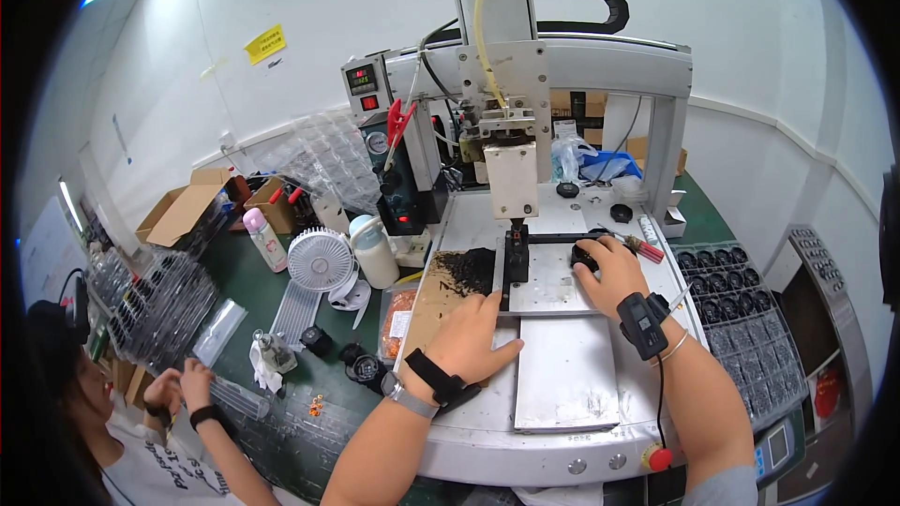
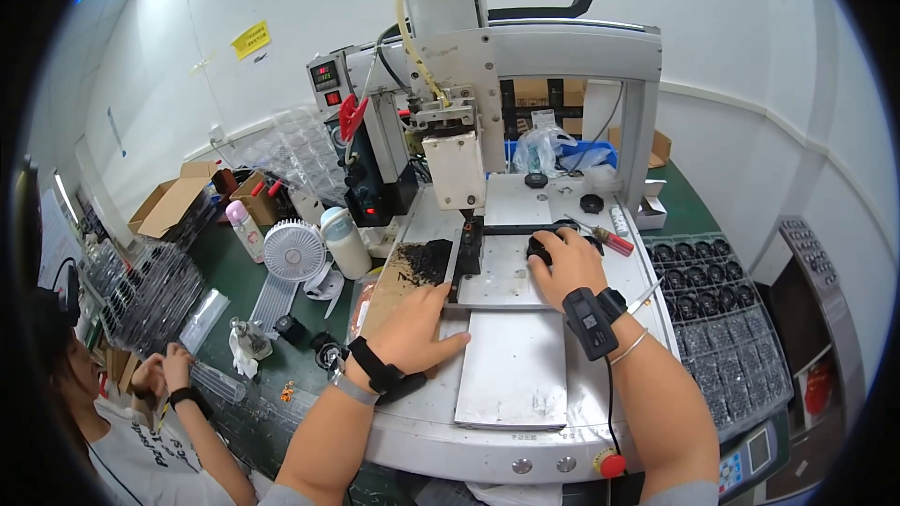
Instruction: The person operates a machine using a handheld controller, places a watch case onto the platform, and removes it after the machine applies a component. They then manually attach a strap to the watch case before placing the assembly into a tray.
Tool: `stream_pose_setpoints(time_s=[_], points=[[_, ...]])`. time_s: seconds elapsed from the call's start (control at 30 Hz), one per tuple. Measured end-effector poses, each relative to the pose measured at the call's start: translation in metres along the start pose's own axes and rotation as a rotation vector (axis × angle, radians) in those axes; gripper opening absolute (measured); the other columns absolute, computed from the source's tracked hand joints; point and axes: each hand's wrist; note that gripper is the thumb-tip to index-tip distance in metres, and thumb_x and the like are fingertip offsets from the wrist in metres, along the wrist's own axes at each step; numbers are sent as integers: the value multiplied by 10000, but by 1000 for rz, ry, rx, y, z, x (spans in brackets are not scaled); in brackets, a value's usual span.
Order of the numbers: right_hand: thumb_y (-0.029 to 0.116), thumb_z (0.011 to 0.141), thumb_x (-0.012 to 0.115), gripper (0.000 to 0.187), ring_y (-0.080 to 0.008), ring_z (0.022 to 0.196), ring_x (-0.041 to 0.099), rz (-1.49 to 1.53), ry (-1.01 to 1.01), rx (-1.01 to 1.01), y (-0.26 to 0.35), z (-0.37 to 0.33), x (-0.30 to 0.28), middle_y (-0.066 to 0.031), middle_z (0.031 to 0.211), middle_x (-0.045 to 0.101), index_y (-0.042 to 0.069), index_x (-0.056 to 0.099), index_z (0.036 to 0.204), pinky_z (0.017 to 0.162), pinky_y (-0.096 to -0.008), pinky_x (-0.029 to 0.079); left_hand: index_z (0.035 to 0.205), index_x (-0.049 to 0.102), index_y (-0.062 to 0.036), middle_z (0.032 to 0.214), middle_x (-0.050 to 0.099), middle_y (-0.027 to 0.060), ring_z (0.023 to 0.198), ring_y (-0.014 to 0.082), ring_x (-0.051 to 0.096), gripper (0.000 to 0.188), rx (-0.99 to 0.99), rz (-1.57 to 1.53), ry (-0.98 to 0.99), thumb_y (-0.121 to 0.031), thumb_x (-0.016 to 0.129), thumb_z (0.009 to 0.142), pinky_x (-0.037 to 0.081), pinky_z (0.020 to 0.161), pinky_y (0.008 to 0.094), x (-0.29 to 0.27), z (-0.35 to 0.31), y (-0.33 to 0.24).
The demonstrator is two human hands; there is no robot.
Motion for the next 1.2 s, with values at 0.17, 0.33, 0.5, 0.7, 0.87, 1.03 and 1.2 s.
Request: stream_pose_setpoints(time_s=[0.17, 0.33, 0.5, 0.7, 0.87, 1.03, 1.2], points=[[215, 798, 603, 365, -383, 990, 551, -1, 2, 0, 0, 1, 0, -226, 1093, 559, 46, 582, 1121, 878, -444, 430, 1230, 395, 136, 1131, 503, 279, 1094, 383, 477, 703, -68, -30, 98, -347, 640, 781, 386, 950, 391, -5, 1, -4], [212, 793, 609, 382, -379, 993, 551, 15, 3, -2, -2, 2, 2, -223, 1103, 556, 39, 574, 1131, 881, -441, 427, 1234, 429, 75, 1044, 527, 229, 1001, 372, 527, 668, -24, 22, 20, -361, 635, 773, 426, 880, 417, 3, -1, 1], [213, 790, 609, 404, -375, 1001, 547, 6, 21, 3, 0, 1, 1, -218, 1110, 551, 21, 556, 1142, 886, -438, 423, 1237, 430, 71, 1053, 527, 231, 1010, 369, 525, 661, -30, 31, 23, -359, 632, 777, 422, 887, 418, 1, -3, 0], [213, 790, 607, 440, -374, 998, 546, 4, -11, -4, -4, 1, 4, -216, 1096, 555, -16, 518, 1155, 884, -437, 422, 1236, 434, 70, 1060, 525, 235, 1021, 371, 519, 659, -25, 7, 26, -360, 632, 777, 417, 895, 416, 1, -2, -2], [208, 788, 606, 451, -376, 996, 545, -2, -12, 3, -5, 2, 5, -226, 1088, 555, -32, 505, 1155, 884, -432, 422, 1231, 435, 72, 1058, 523, 238, 1030, 369, 512, 651, -4, 43, 0, -358, 627, 781, 409, 904, 419, 1, -3, -3], [203, 790, 603, 446, -379, 997, 544, 4, -26, 0, -4, 2, 3, -232, 1084, 555, -39, 503, 1151, 890, -429, 420, 1226, 405, 117, 1089, 503, 270, 1051, 387, 489, 672, -25, -5, 60, -333, 638, 786, 400, 911, 407, -5, -1, -7], [202, 789, 605, 447, -381, 1000, 543, 14, -18, 6, -3, 1, 4, -236, 1091, 554, -41, 501, 1149, 897, -427, 417, 1225, 408, 115, 1075, 507, 265, 1040, 387, 492, 667, -31, -3, 58, -331, 637, 785, 403, 906, 405, -6, -3, -8]])
Point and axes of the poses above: each hand's wrist, its own z-axis towards the middle knuckle, its own x-axis out of the palm, y = z × x
